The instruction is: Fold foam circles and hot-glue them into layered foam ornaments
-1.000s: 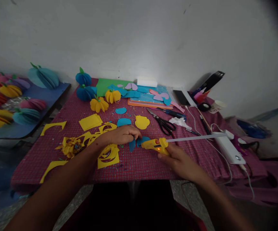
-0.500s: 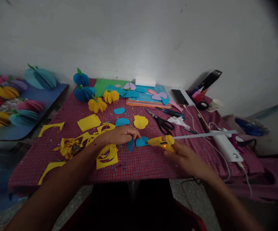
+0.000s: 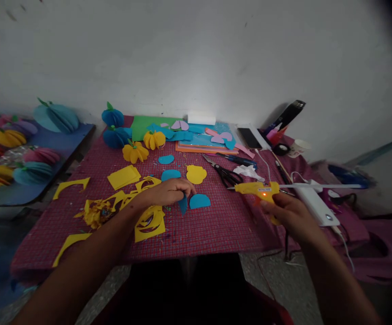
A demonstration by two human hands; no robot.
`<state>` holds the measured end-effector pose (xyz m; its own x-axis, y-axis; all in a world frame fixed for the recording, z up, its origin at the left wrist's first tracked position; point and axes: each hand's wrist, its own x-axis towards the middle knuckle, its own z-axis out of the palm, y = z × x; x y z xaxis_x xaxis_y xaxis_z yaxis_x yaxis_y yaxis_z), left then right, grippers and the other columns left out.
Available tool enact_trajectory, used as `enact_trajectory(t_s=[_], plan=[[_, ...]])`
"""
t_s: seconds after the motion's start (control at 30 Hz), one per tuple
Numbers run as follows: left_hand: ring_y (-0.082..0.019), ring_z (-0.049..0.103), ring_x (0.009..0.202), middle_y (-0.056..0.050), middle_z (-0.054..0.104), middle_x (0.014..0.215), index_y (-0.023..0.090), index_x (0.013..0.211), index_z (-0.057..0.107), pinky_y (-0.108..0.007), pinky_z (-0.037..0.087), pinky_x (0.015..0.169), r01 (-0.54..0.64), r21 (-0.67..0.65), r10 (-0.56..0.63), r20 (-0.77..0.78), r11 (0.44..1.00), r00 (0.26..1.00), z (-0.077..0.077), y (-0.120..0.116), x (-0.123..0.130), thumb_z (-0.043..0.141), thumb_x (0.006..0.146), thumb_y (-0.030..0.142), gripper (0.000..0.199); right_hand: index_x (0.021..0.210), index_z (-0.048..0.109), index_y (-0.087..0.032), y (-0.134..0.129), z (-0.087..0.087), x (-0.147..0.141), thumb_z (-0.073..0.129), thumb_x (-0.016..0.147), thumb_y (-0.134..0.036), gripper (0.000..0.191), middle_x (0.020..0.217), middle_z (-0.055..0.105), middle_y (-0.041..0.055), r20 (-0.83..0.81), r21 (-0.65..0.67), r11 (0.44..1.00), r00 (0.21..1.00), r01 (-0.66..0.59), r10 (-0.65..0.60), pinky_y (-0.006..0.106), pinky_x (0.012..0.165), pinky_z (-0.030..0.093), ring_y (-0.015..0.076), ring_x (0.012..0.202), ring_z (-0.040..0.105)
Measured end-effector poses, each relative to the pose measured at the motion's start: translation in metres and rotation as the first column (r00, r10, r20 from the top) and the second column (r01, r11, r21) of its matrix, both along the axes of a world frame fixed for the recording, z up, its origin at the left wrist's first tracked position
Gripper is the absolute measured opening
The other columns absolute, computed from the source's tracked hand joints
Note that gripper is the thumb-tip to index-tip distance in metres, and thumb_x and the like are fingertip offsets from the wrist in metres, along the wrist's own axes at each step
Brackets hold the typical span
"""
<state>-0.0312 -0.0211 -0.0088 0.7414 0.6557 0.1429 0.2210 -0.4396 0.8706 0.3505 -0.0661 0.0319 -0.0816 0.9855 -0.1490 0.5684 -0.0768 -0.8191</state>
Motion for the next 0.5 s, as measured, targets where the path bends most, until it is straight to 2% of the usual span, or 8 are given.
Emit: enact_trajectory(t_s=[0.13,0.27,0.4,0.5], plan=[[-0.020,0.060,0.101,-0.007,0.066,0.106,0.017,0.074,0.057,-0.034,0.047,0.092,-0.057,0.009,0.057,0.032,0.998,0.998,0.000,0.001,0.000,0.046,0.075,0.012,0.012,0.089,0.064,-0.020,0.007,-0.015,0.017,0.073,0.077,-0.054,0.037,0.070,0.062,0.0002,-0.120,-0.068,0.997,0.992,0.025,-0.033,0.026,0.048,0.038,0.0142,0.055,0.051],[-0.018,0.058,0.089,-0.004,0.061,0.088,0.017,0.074,0.057,-0.030,0.048,0.083,-0.100,0.026,0.099,0.053,0.995,0.994,0.003,0.000,0.001,0.047,0.077,0.015,0.010,0.094,0.065,-0.019,0.011,-0.020,0.022,0.082,0.070,-0.048,0.042,0.074,0.067,0.0011,-0.217,-0.119,0.987,0.968,0.104,-0.128,0.025,0.050,0.040,0.0142,0.056,0.056],[-0.015,0.056,0.078,-0.002,0.057,0.082,0.016,0.077,0.060,-0.026,0.046,0.073,-0.173,-0.010,0.173,0.027,0.985,0.985,0.006,-0.002,0.000,0.051,0.080,0.019,0.010,0.091,0.067,-0.016,0.016,-0.023,0.033,0.079,0.071,-0.056,0.046,0.071,0.069,0.0060,-0.178,-0.094,0.979,0.965,0.180,-0.194,0.028,0.053,0.045,0.0175,0.058,0.061],[-0.012,0.053,0.069,0.000,0.058,0.078,0.015,0.082,0.063,-0.023,0.042,0.063,-0.228,-0.068,0.229,-0.002,0.971,0.974,0.005,-0.004,0.000,0.054,0.079,0.020,0.011,0.092,0.071,-0.014,0.020,-0.026,0.045,0.074,0.075,-0.058,0.048,0.073,0.070,0.0075,-0.119,-0.038,0.980,0.973,0.194,-0.197,0.028,0.052,0.043,0.0170,0.058,0.059]])
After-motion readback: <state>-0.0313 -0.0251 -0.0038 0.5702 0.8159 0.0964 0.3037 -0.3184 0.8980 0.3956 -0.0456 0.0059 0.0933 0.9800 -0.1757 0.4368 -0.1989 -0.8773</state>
